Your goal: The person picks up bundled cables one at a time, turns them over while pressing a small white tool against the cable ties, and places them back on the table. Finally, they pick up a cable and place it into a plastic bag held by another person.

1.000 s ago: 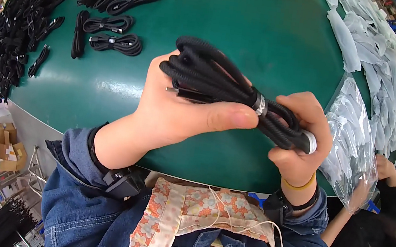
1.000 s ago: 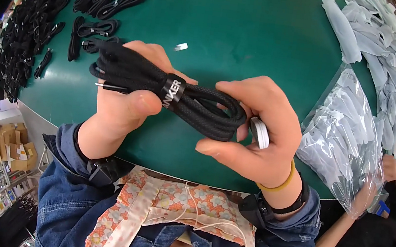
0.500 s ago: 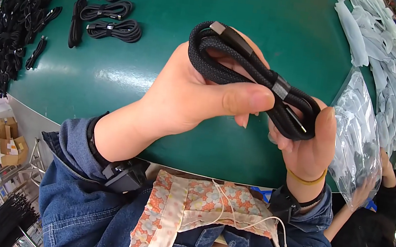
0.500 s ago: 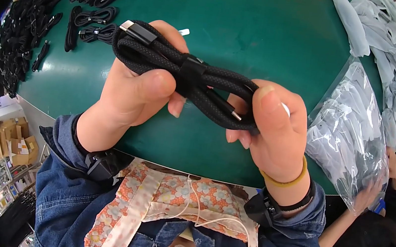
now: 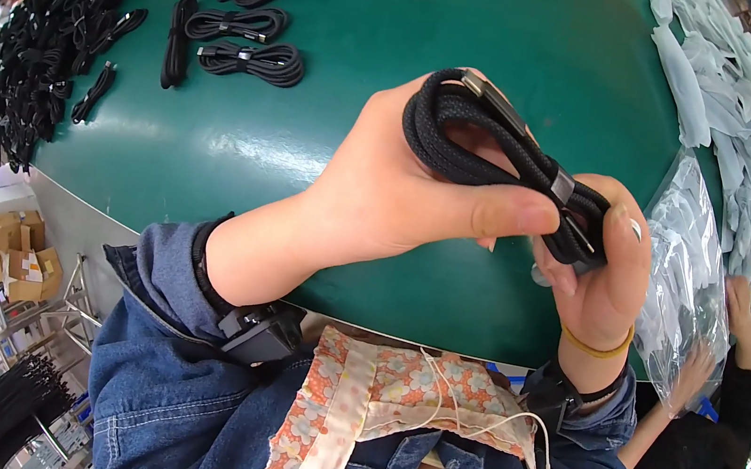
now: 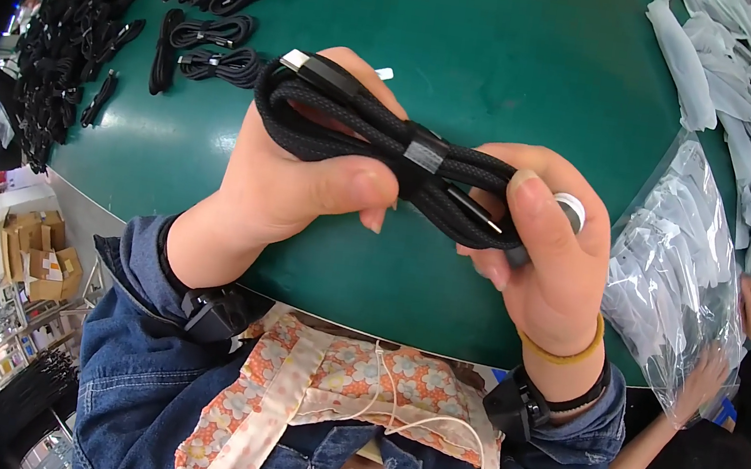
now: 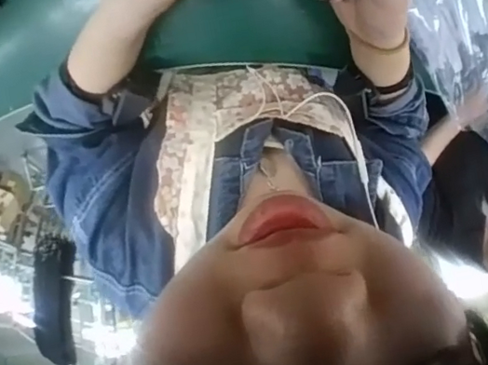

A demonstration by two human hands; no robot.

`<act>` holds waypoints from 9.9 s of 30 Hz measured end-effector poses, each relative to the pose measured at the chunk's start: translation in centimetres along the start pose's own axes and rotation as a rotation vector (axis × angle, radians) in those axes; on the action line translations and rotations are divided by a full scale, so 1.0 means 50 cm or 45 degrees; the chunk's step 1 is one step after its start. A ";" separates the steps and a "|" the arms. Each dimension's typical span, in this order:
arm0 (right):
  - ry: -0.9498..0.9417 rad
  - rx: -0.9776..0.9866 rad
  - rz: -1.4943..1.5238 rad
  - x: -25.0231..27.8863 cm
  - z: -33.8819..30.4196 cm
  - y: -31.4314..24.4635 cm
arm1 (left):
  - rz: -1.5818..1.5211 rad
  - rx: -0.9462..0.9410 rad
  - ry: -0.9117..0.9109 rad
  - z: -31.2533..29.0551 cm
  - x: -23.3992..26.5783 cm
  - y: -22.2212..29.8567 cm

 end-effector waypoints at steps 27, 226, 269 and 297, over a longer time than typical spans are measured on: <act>0.017 -0.144 -0.381 0.030 0.047 0.029 | 2.074 0.164 -0.310 0.006 0.187 0.043; 0.351 0.399 -1.809 0.062 0.046 0.017 | 1.985 0.016 0.130 0.040 0.222 0.018; 0.041 0.600 -0.571 0.038 0.006 -0.045 | 0.445 -0.368 0.128 -0.010 0.037 0.006; 0.061 0.574 -0.656 0.036 0.005 -0.047 | 0.464 -0.355 0.168 -0.007 0.035 0.006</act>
Point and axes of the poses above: each hand's wrist, its own z-axis towards the middle knuckle, its own x-axis out of the back of the hand, y = z × x, the point moved 7 cm from there along z, towards the middle knuckle, and after that the axes turned 14 degrees about -x, right-handed, at the moved point
